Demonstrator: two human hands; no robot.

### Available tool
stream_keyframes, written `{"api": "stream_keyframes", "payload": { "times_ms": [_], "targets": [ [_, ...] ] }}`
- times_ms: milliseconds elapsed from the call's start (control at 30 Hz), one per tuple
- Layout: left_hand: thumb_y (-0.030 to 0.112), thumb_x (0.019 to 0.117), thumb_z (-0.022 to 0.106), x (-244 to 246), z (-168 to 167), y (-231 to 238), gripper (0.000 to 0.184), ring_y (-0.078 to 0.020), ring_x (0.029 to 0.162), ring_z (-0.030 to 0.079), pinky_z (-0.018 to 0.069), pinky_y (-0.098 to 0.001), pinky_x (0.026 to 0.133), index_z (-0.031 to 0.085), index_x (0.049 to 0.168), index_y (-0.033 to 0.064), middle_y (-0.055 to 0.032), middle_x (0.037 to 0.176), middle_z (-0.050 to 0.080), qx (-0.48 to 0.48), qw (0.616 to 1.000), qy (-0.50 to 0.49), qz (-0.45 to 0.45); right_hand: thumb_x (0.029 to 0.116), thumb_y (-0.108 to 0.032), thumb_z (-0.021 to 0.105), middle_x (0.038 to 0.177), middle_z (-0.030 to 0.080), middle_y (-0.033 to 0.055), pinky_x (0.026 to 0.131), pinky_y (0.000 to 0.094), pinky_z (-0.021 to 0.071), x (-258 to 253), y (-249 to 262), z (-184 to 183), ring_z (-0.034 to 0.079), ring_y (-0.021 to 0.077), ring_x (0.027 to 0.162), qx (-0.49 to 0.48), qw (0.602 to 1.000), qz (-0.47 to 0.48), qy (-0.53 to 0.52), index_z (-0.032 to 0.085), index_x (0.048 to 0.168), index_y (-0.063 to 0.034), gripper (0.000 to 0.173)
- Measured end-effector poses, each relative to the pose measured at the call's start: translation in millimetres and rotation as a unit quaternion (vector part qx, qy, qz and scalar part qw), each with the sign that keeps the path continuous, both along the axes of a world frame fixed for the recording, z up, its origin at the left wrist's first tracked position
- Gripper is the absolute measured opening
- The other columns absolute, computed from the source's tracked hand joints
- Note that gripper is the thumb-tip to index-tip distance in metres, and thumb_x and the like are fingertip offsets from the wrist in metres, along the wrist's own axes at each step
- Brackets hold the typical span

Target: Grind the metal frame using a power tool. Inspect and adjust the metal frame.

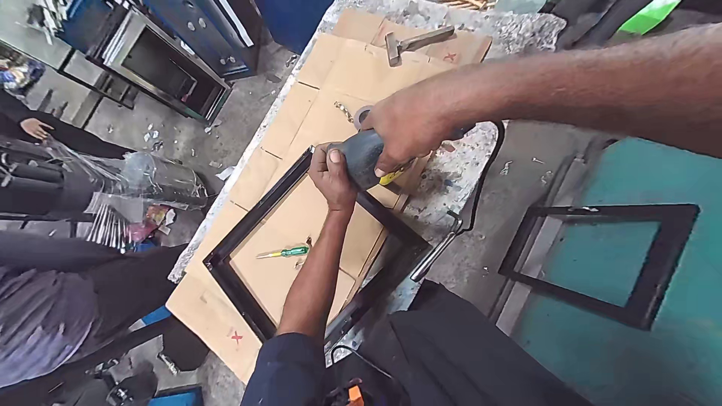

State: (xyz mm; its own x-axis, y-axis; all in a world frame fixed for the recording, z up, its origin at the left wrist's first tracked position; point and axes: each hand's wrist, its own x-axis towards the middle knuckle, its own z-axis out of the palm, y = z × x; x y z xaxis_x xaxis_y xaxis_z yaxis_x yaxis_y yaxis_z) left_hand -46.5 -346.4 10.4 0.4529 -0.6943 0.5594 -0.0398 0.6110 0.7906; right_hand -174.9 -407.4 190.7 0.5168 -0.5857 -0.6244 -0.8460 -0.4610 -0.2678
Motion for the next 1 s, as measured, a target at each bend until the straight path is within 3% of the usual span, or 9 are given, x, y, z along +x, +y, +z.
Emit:
{"api": "stream_keyframes", "payload": {
  "times_ms": [267,467,600,1000],
  "targets": [
    [0.058,0.1016,0.052,-1,-3,-1,0.051,-0.0089,0.072,0.066,0.0593,-0.03,0.069,0.064,0.093,0.009,0.001,0.078,0.066,-0.009,0.999,0.021,-0.033,0.0907,-0.035,0.08,0.068,0.064,0.0068,0.054,0.0402,0.0539,-1,5,2,0.06,0.0192,0.054,0.011,1.0,-0.009,-0.002,0.065,0.115,-0.0076,0.04],
    [0.055,0.1029,0.051,0,-7,0,0.05,-0.0099,0.075,0.067,0.0591,-0.0303,0.071,0.064,0.094,0.0079,-0.0002,0.08,0.067,-0.008,0.999,0.013,-0.028,0.0893,-0.033,0.081,0.066,0.064,0.0073,0.054,0.0427,0.0531,-2,6,-1,0.06,0.0203,0.054,0.005,1.0,-0.008,-0.006,0.068,0.106,-0.0069,0.033],
    [0.057,0.1022,0.051,0,-9,-2,0.052,-0.0103,0.075,0.067,0.0587,-0.0304,0.071,0.064,0.093,0.008,-0.0004,0.081,0.067,-0.012,0.999,0.009,-0.03,0.0898,-0.038,0.081,0.068,0.065,0.0067,0.053,0.042,0.0522,-3,5,-5,0.059,0.02,0.053,0.007,1.0,-0.001,-0.007,0.068,0.11,-0.0093,0.037],
    [0.058,0.1019,0.05,-1,-14,-3,0.054,-0.0118,0.075,0.068,0.0596,-0.0327,0.072,0.065,0.093,0.0074,-0.0018,0.08,0.068,-0.004,1.0,0.007,-0.023,0.089,-0.035,0.082,0.07,0.065,0.0066,0.054,0.0408,0.0513,-7,6,-9,0.059,0.0195,0.055,0.016,0.999,-0.008,-0.029,0.066,0.115,-0.0081,0.04]
  ]
}}
